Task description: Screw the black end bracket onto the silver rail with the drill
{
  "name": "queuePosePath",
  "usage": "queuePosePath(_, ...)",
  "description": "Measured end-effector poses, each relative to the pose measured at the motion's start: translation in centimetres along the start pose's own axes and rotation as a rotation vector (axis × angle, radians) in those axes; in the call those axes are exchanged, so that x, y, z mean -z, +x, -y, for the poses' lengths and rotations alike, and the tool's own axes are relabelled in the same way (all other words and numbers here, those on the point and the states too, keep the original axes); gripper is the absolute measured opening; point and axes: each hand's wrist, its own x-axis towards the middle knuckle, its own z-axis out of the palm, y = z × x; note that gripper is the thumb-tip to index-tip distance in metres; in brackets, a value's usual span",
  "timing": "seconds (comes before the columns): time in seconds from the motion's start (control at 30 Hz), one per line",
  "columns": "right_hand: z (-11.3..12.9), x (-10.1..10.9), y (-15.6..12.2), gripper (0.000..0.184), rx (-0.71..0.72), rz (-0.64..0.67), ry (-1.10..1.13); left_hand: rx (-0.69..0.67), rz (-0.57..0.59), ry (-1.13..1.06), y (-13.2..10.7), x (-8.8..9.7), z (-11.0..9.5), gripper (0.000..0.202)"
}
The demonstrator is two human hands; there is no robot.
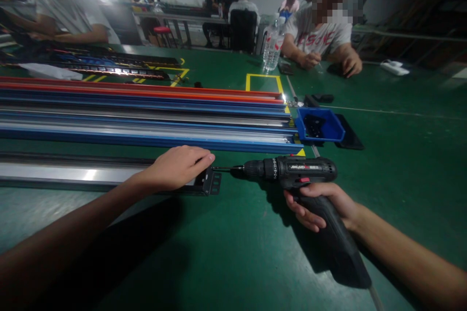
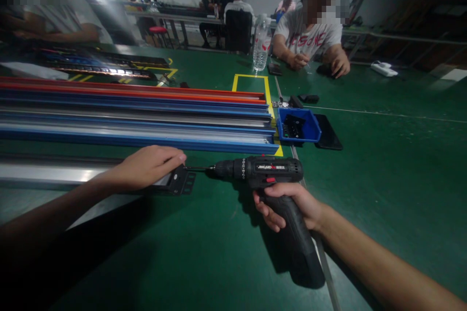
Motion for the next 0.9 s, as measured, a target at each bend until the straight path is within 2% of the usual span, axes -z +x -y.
queuePosePath(0.9, -0.28, 0.22, -0.2, 0.026, 0.003, -0.017, -0.02, -0.002, -0.009, 0.004, 0.03, -0.13, 0.25, 0.059)
